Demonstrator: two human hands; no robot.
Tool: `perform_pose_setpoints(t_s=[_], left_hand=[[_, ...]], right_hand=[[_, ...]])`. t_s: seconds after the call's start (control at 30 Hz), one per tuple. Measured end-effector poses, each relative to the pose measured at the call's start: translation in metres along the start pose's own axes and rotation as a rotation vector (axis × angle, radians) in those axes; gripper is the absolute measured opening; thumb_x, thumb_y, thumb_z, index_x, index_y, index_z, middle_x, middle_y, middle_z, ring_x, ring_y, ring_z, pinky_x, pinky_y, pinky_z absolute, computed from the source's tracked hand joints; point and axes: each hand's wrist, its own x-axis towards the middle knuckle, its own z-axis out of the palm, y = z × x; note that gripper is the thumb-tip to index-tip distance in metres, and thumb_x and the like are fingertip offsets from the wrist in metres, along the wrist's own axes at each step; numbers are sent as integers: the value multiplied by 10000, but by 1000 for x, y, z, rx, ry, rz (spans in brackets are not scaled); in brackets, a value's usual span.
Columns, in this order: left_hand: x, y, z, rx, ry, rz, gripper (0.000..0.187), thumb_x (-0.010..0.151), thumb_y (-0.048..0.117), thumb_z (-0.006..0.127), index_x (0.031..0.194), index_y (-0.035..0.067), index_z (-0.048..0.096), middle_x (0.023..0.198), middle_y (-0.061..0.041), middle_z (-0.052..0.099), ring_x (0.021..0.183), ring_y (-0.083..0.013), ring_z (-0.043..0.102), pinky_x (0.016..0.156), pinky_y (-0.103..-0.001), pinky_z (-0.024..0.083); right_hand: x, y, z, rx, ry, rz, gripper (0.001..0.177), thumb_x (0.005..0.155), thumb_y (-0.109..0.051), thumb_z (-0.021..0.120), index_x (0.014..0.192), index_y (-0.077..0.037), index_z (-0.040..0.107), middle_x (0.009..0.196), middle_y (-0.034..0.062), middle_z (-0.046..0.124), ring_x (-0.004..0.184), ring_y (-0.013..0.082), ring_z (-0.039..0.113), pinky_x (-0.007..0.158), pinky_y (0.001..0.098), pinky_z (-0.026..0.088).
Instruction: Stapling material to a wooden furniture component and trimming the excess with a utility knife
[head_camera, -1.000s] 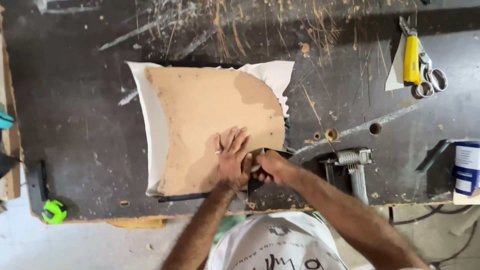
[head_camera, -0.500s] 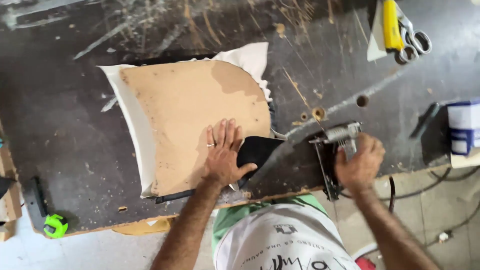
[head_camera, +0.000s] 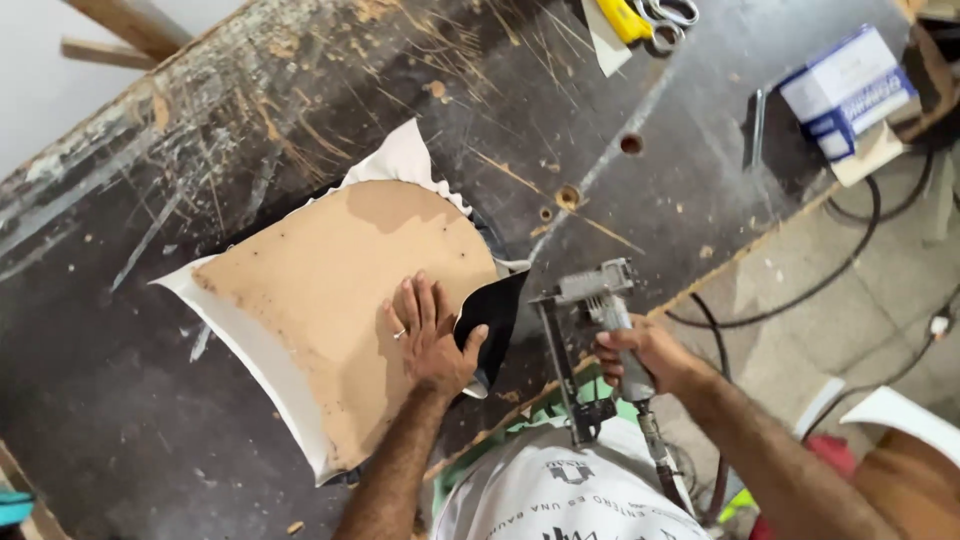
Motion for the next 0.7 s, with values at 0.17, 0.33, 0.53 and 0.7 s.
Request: perform_pose_setpoints(t_s=[0.17,0.33,0.53,0.7], left_hand=[[-3,-1,1,-20,-8,13,994,882,690,559,1553,-11,342,1689,-259,155,1569,-448,69,1233,-699,-18],[-2,0,5,17,18,53,1026,858,650,628,1577,-3,301,1690,-268,126,1565,-468,56,1228,-717,-18],[1,7,-13,-9,-213,-92,949,925,625,489,1609,29,210,1715,-224,21,1583,-400,-66,1255,-646,-92],[4,10,-18,-16,-232,-113,944,932,635,460,1618,43,194,1720,-211,12,1583,-392,-78,1263,-629,-113]], right_hand=[[12,71,15,295,-61,182,135,914,-162,596,939,-93,483,745,-54,390,563,104,441,604,349,480],[8,113,31,342,-21,84,133,905,-167,585,908,-111,464,735,-69,376,556,94,432,607,340,474],[-3,100,73,490,-9,125,87,893,-128,549,898,-145,464,720,-87,379,549,67,428,602,301,457],[4,111,75,609,-12,109,61,876,-117,538,913,-146,500,702,-110,391,550,45,447,610,287,469]])
